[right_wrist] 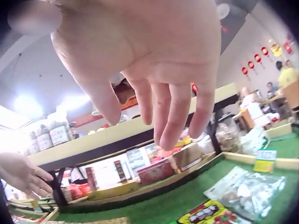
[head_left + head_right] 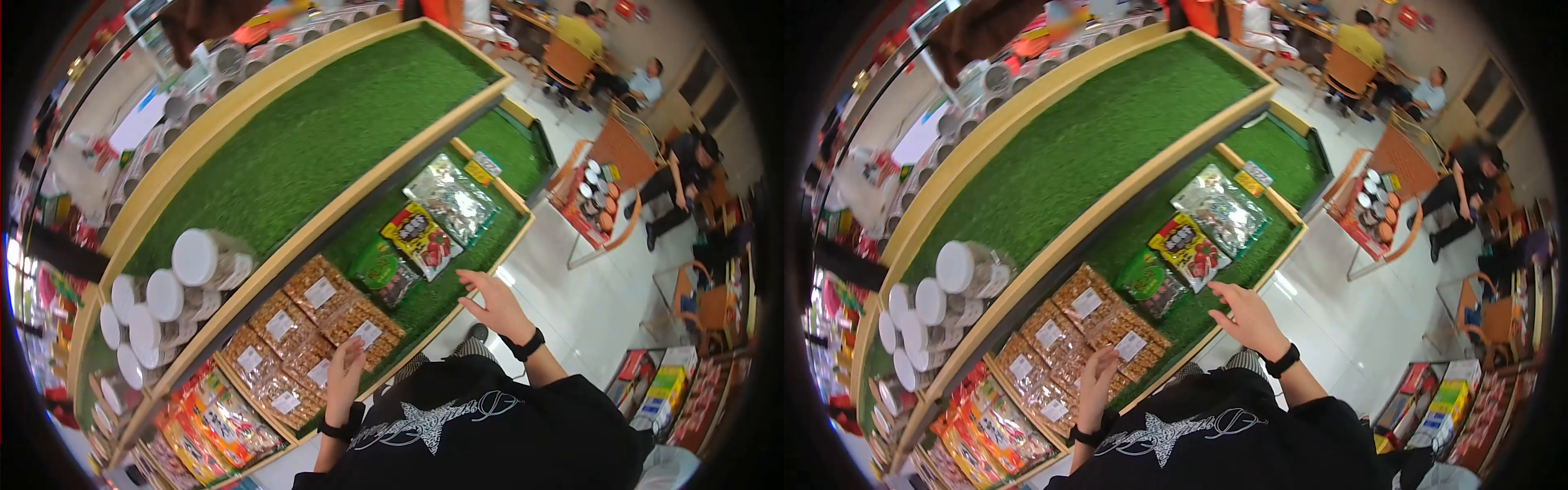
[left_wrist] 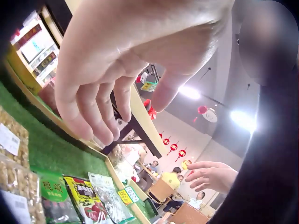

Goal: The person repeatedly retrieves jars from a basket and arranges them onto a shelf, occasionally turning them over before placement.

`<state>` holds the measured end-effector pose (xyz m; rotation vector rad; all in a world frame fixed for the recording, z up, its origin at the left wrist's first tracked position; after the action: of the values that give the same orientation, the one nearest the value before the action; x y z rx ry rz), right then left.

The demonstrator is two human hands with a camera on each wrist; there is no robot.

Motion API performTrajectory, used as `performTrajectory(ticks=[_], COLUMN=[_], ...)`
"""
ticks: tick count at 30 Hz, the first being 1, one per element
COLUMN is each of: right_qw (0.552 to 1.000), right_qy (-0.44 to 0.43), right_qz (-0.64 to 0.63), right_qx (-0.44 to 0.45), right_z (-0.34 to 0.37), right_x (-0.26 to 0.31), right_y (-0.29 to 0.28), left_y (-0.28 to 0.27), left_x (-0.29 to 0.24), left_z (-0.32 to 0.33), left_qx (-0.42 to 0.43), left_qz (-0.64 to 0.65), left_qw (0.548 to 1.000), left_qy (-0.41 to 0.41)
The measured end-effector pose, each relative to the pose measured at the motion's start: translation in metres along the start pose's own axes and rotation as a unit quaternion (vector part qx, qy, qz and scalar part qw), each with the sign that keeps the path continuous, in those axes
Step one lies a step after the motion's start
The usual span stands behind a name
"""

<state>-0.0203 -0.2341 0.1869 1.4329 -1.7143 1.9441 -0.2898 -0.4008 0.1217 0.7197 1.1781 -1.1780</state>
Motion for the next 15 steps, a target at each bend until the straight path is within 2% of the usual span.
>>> performTrajectory(ticks=[2, 4, 9, 15], right_qw=[0.997, 0.994, 0.992, 0.972], right_qy=[0.014, 0.038, 0.044, 0.11], right_qz=[0.045, 0.058, 0.076, 0.115], right_qx=[-0.062, -0.079, -0.095, -0.175], right_z=[0.029, 0.05, 0.091, 0.156], right_x=[-0.018, -0.027, -0.055, -0.11], right_y=[-0.016, -0.03, -0.07, -0.145], left_y=[0.024, 0.052, 0.13, 0.232], left_x=[-0.006, -0.017, -0.065, -0.091], left_z=[-0.008, -0.017, -0.032, -0.03], left_qx=[0.03, 0.065, 0.135, 0.198], left_qz=[-0.006, 0.041, -0.051, -0.122], left_qw=[1.0, 0.997, 0.987, 0.966], left_qy=[-0.001, 0.014, 0.071, 0.115])
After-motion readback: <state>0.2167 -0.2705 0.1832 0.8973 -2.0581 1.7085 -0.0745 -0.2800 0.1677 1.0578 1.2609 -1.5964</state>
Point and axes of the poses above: each hand's wrist, its own z-axis away from the middle knuckle, its own y-axis out of the palm, x = y × z, the point moved 3 cm from there along -z, towards the middle knuckle, and after that the axes turned 2 degrees about -z, right-handed, at the moved point
